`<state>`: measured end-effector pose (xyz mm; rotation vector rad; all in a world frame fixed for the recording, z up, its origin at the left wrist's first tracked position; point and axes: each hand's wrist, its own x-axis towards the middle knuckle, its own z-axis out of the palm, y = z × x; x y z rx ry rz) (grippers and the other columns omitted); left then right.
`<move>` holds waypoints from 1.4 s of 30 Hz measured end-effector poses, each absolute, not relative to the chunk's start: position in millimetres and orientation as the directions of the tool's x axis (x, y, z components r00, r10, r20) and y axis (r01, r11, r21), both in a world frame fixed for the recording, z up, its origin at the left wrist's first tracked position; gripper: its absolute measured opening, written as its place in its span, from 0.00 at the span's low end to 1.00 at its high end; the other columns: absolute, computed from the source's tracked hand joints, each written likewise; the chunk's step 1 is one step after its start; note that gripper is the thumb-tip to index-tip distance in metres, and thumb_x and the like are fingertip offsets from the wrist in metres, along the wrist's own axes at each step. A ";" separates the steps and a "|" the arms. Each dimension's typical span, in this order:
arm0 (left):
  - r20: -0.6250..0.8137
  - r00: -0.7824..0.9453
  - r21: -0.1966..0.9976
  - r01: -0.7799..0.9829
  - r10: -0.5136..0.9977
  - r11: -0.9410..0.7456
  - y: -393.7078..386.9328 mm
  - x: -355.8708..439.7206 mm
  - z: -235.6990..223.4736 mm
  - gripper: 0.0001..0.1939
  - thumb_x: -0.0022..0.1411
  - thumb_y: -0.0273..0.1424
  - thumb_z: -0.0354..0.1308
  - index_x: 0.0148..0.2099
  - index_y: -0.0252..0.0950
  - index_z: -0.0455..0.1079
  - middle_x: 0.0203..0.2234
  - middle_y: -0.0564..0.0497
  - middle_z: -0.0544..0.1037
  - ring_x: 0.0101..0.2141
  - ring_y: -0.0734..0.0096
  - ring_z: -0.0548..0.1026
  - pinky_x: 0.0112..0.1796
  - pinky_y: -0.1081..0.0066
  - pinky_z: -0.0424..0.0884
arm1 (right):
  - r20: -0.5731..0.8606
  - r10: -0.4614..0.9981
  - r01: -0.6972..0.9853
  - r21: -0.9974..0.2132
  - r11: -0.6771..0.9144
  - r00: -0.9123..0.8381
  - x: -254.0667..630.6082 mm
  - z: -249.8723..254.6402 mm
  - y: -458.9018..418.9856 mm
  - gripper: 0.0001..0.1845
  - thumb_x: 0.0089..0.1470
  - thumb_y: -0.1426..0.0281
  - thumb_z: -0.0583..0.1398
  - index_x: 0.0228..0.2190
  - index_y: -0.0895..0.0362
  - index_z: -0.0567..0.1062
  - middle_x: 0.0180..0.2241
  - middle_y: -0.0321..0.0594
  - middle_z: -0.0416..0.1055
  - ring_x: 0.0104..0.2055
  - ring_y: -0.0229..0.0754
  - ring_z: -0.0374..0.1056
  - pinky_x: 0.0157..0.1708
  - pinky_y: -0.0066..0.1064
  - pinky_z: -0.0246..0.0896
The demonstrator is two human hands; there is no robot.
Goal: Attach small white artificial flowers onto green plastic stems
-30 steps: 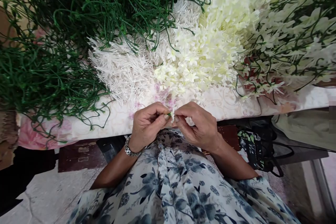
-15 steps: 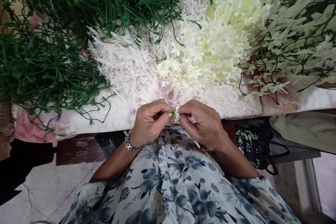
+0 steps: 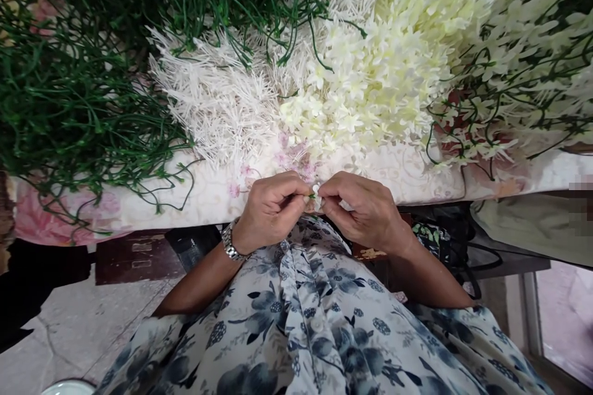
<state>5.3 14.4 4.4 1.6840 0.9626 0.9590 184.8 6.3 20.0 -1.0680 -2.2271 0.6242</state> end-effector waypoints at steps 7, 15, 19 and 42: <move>0.129 0.408 0.954 0.196 0.904 -0.225 15.3 4.8 4.7 0.07 0.54 0.20 0.51 0.27 0.33 0.67 0.19 0.54 0.68 0.22 0.79 0.63 0.23 0.77 0.60 | 0.300 0.820 0.553 -0.621 0.555 -0.487 183.5 17.2 2.3 0.07 0.53 0.80 0.53 0.34 0.58 0.67 0.28 0.38 0.69 0.30 0.33 0.65 0.29 0.25 0.62; 0.132 0.431 0.952 0.196 0.893 -0.235 16.0 5.2 5.3 0.08 0.54 0.19 0.51 0.26 0.33 0.66 0.20 0.53 0.68 0.22 0.79 0.63 0.24 0.77 0.60 | 0.280 0.865 0.579 -0.651 0.490 -0.417 180.7 15.3 0.2 0.09 0.53 0.80 0.52 0.35 0.57 0.66 0.28 0.37 0.70 0.30 0.34 0.66 0.28 0.25 0.62; 0.084 0.380 0.953 0.238 0.921 -0.185 13.6 7.1 7.9 0.07 0.55 0.20 0.51 0.27 0.33 0.67 0.20 0.55 0.67 0.21 0.80 0.62 0.23 0.77 0.58 | 0.306 0.861 0.572 -0.650 0.500 -0.406 179.6 13.8 2.3 0.09 0.52 0.80 0.53 0.34 0.57 0.67 0.28 0.37 0.70 0.29 0.33 0.66 0.28 0.25 0.62; 0.052 0.329 0.999 -0.013 0.943 -0.051 11.5 1.6 -1.9 0.03 0.57 0.26 0.55 0.30 0.34 0.69 0.23 0.53 0.69 0.23 0.78 0.65 0.23 0.78 0.62 | 0.305 0.859 0.508 -0.706 0.493 -0.410 176.6 24.8 4.5 0.05 0.55 0.78 0.52 0.32 0.58 0.67 0.26 0.35 0.67 0.27 0.32 0.62 0.27 0.25 0.58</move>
